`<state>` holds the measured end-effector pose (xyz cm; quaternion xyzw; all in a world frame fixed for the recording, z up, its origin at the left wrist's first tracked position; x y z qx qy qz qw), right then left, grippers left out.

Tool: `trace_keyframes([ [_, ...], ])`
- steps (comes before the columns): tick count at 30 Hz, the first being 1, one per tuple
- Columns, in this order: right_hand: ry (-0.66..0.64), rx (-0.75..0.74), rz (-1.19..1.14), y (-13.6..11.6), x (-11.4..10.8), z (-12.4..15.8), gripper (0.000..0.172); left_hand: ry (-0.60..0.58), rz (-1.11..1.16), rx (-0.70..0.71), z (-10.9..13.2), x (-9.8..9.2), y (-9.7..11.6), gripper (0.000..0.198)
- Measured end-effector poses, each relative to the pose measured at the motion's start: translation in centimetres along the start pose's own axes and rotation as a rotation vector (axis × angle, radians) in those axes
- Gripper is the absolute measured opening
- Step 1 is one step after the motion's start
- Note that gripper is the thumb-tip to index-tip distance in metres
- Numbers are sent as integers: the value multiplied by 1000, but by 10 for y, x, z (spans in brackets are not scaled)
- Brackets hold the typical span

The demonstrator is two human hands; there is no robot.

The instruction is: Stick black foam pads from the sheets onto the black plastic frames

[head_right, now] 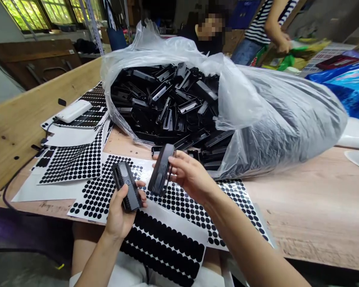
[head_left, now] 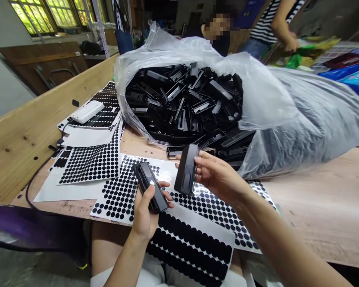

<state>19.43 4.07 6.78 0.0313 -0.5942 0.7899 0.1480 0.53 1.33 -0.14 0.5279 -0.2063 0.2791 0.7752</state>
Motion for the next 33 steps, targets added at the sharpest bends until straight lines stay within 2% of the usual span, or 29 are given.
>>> trace_keyframes([
  [4, -93, 152, -64, 12, 17, 21, 50, 25, 47, -69, 1, 2, -1, 45],
  [7, -193, 246, -57, 12, 17, 29, 55, -9, 51, -66, 2, 2, -2, 44],
  [10, -399, 302, 101, 4, 11, 35, 62, -44, 40, -61, 2, 1, -3, 43],
  [12, -590, 226, 357, -3, 9, 41, 69, -47, 33, -73, 2, 0, -3, 42],
  [14, -683, 33, 662, -12, 9, 46, 73, -23, 31, -74, 2, 1, -2, 41],
  [17, -592, -207, 937, -25, 10, 49, 67, -8, 31, -50, 2, 3, -1, 41],
  [18, -573, -226, 980, -28, 10, 48, 63, -14, 29, -45, 2, 4, -1, 41],
  [20, -615, -217, 1028, -30, 12, 46, 54, -26, 21, -51, 3, 4, -2, 41],
  [22, -627, -202, 995, -29, 13, 39, 52, -23, 16, -62, 3, 3, -3, 44],
  [23, -569, -198, 941, -27, 12, 34, 54, -26, 15, -62, 3, 3, -4, 44],
  [26, -232, -154, 747, -18, -1, 10, 66, -75, 23, -38, 2, 2, -3, 42],
  [28, -70, -102, 709, -6, -13, -7, 68, -111, 37, -23, 1, 1, -1, 41],
  [31, 14, -129, 928, 11, -30, -25, 58, -149, 31, -9, 2, 2, 0, 44],
  [33, 163, -314, 1178, 16, -36, -26, 51, -181, -3, 5, 3, 2, 0, 49],
])
Point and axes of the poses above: each hand's wrist, its own z-axis away from the middle knuckle, its own x-axis out of the palm, y = z × x, the point moved 2 cm from there along -z, towards the middle knuckle, and after that the axes turned 12 degrees about y, right-handed, at the moved point
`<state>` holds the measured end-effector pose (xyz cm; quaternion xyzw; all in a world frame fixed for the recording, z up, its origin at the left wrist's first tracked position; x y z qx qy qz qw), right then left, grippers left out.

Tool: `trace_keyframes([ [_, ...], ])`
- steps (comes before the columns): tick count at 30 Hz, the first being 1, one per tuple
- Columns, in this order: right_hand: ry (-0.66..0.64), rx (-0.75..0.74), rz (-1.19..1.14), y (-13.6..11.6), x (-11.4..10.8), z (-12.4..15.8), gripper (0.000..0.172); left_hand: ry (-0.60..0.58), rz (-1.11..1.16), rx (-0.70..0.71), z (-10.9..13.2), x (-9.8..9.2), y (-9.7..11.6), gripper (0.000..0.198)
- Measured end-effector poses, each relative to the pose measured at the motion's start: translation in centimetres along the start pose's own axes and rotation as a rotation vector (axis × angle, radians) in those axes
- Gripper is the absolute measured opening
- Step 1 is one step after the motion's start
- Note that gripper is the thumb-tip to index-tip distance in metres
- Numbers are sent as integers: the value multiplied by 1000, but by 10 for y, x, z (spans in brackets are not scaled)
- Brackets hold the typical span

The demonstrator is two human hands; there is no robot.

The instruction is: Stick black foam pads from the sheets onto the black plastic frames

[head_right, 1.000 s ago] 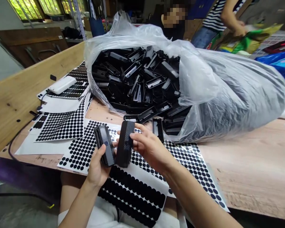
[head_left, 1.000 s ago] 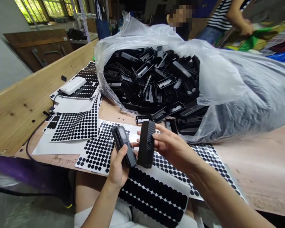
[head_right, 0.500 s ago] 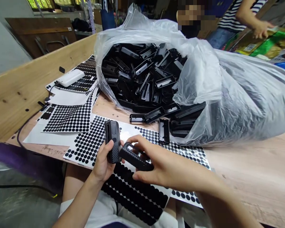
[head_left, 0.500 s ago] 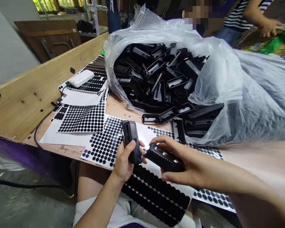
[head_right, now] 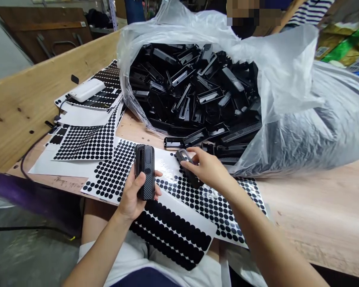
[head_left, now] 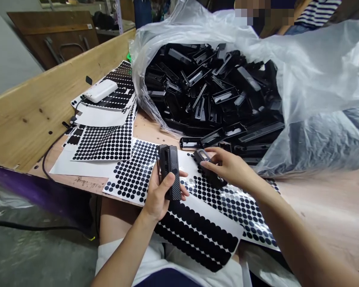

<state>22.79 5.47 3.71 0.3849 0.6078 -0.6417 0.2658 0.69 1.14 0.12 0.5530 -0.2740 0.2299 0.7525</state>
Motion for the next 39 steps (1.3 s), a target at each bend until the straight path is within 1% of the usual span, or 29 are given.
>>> trace_keyframes([
  [2, 288, -132, 188, -1, -5, 10, 44, -26, -42, 7, 2, 1, -1, 54],
  [3, 384, -194, 217, -5, -7, 19, 39, -32, -61, 8, 2, 2, -2, 56],
  [4, 405, -242, 203, -8, -8, 30, 34, -37, -75, 8, 3, 2, -2, 59],
  [5, 347, -272, 163, -12, -7, 41, 31, -40, -86, 8, 4, 3, -3, 61],
  [7, 92, -302, 58, -18, -1, 67, 30, -36, -99, 9, 6, 3, -3, 63],
  [8, -25, -322, 25, -20, 5, 80, 30, -31, -103, 12, 6, 3, -3, 61],
  [9, -94, -349, 14, -21, 11, 92, 30, -26, -102, 19, 6, 3, -3, 57],
  [10, -119, -385, 24, -21, 17, 103, 33, -20, -91, 35, 6, 3, -2, 52],
  [11, -106, -426, 44, -19, 23, 113, 40, -13, -72, 60, 6, 3, -2, 48],
  [13, -21, -473, 75, -14, 33, 126, 53, -7, -19, 124, 4, 5, 0, 44],
  [15, 50, -465, 48, -9, 38, 132, 55, -9, 21, 183, 1, 10, 2, 43],
  [17, 67, -404, -31, -6, 37, 132, 50, -15, 33, 209, -1, 17, 7, 44],
  [18, 49, -360, -82, -6, 34, 130, 46, -16, 34, 209, -1, 21, 11, 46],
  [20, -26, -248, -192, -7, 26, 122, 38, -13, 32, 190, 0, 29, 23, 49],
  [22, -130, -128, -279, -8, 15, 113, 29, -9, 23, 186, 3, 32, 40, 51],
  [24, -205, -44, -325, -8, 6, 104, 29, -9, 2, 275, 8, 29, 57, 49],
  [26, -235, -11, -358, -7, -1, 94, 36, -32, -75, 371, 11, 22, 70, 43],
  [27, -239, -13, -388, -6, -3, 89, 38, -54, -142, 377, 12, 17, 72, 43],
  [30, -280, -51, -484, -8, -3, 80, 37, -129, -321, 286, 9, 1, 68, 51],
  [32, -308, -71, -487, -10, 1, 77, 38, -140, -369, 277, 6, -8, 61, 51],
  [34, -306, -78, -444, -12, 6, 76, 42, -101, -379, 340, 3, -14, 55, 47],
  [36, -264, -87, -399, -12, 9, 76, 45, -46, -385, 414, 2, -19, 52, 43],
  [39, -206, -125, -353, -7, 8, 80, 46, 80, -405, 484, 3, -26, 49, 39],
])
Point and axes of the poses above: each hand's wrist, its own z-axis away from the middle knuckle, its own x-axis out of the palm, y = z × x, the point moved 2 cm from there along -z, towards the middle knuckle, and after that the axes turned 12 degrees about y, right-handed, at the moved point
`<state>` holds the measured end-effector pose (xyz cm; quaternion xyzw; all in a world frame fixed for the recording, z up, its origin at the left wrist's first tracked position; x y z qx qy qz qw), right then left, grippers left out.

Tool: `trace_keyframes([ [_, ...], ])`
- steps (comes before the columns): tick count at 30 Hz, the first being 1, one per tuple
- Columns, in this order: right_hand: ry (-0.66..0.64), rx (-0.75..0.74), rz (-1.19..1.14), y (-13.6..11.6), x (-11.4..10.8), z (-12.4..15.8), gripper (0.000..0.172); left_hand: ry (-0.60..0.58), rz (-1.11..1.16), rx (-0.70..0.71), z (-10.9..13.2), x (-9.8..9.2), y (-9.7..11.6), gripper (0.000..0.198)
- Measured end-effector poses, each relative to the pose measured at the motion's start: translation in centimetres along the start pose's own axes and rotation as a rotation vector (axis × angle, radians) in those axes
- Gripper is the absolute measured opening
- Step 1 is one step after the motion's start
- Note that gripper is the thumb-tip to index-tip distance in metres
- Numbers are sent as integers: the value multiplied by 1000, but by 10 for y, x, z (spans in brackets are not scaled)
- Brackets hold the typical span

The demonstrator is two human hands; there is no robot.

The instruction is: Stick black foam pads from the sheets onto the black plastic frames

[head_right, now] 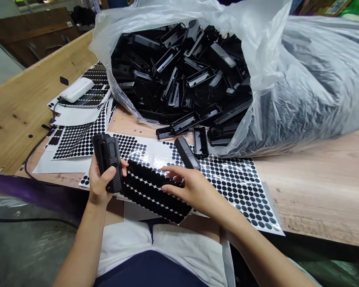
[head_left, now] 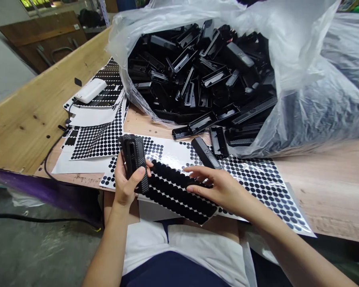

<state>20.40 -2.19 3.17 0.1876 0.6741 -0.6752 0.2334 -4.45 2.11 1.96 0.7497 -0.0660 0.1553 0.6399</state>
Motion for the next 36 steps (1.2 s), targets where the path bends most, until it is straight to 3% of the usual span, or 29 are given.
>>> trace_keyframes([
  [4, -3, -76, -15, 6, -6, 7, 41, 220, -10, 33, 0, -12, -2, 39],
  [10, -52, 35, 15, 6, -7, 6, 53, 321, -143, 163, 5, -11, 18, 43],
  [12, -78, 50, 54, 3, -3, 4, 53, 251, -95, 163, 12, 2, 24, 47],
  [13, -77, 57, 76, 2, 0, 4, 52, 154, -25, 95, 15, 12, 24, 46],
  [15, -47, 73, 121, 1, 4, 4, 48, -96, 145, -142, 20, 34, 13, 44],
  [17, 2, 86, 190, 3, 5, 5, 44, -239, 277, -369, 23, 52, -4, 44],
  [19, 69, 73, 295, 5, 1, 6, 38, -236, 312, -517, 21, 61, -21, 41],
  [22, 136, 29, 392, 11, -7, 7, 32, -165, 342, -618, 15, 62, -35, 40],
  [26, 124, -56, 373, 13, -14, 10, 26, -174, 369, -630, 14, 59, -36, 38],
  [31, 21, -334, 175, -22, -30, 19, 16, -219, 385, -645, 16, 58, -37, 34],
  [33, 16, -289, -20, -36, -40, 15, 11, -260, 380, -652, 16, 57, -39, 35],
  [36, 184, -38, -297, -41, -47, -6, 15, -338, 386, -667, 16, 56, -41, 38],
])
Point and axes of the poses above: each hand's wrist, its own z-axis away from the middle knuckle, its own x-axis out of the palm, y = z × x, the point moved 2 cm from there along -z, towards the middle knuckle, and after that the axes turned 12 degrees about y, right-handed, at the moved point
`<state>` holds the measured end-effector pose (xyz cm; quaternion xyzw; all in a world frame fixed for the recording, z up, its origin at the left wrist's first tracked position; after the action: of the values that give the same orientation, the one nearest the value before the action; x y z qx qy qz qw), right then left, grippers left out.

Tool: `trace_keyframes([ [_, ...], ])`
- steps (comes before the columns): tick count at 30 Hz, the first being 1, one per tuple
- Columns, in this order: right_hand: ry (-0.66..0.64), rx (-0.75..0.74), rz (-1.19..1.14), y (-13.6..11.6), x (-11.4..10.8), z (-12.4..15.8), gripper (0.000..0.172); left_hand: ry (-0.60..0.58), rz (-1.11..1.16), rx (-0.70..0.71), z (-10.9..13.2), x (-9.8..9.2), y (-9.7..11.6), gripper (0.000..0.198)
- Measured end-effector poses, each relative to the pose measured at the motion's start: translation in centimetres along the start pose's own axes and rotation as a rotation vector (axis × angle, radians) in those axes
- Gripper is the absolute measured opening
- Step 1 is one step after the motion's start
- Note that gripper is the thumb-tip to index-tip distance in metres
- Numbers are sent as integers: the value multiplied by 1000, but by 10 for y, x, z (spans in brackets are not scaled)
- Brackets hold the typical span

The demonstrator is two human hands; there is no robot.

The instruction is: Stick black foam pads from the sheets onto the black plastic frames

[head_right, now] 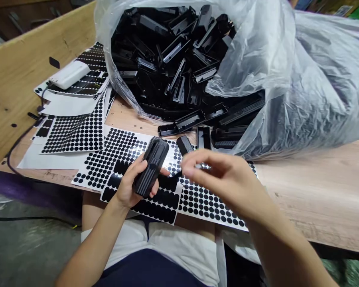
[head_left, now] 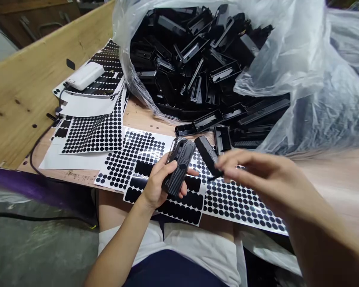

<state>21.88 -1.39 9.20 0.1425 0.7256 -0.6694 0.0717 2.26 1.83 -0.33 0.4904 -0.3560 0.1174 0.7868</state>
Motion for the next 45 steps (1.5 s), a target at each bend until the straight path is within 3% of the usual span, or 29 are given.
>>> trace_keyframes([
  [2, 92, 142, -96, 6, 5, -16, 23, -40, 8, -24, 0, -1, -1, 42],
  [6, 39, 255, -189, 15, 22, -34, 30, -79, 35, -54, 1, -2, -2, 45],
  [23, -5, 197, -76, 8, 29, -37, 34, -90, 51, -64, 1, -4, -3, 45],
  [30, -22, 238, -83, 5, 30, -38, 34, -95, 56, -64, 2, -4, -3, 44],
  [45, -26, 109, 80, 1, 31, -38, 39, -84, 51, -63, 2, -3, -3, 44],
])
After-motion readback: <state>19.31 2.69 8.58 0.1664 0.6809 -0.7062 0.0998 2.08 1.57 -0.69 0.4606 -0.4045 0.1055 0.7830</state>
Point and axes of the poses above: each hand's wrist, its own z-axis away from the middle knuckle, its own x-axis out of the palm, y = z × x, the point moved 2 cm from there along -z, towards the middle knuckle, and after that the axes turned 12 degrees about y, right-handed, at the moved point
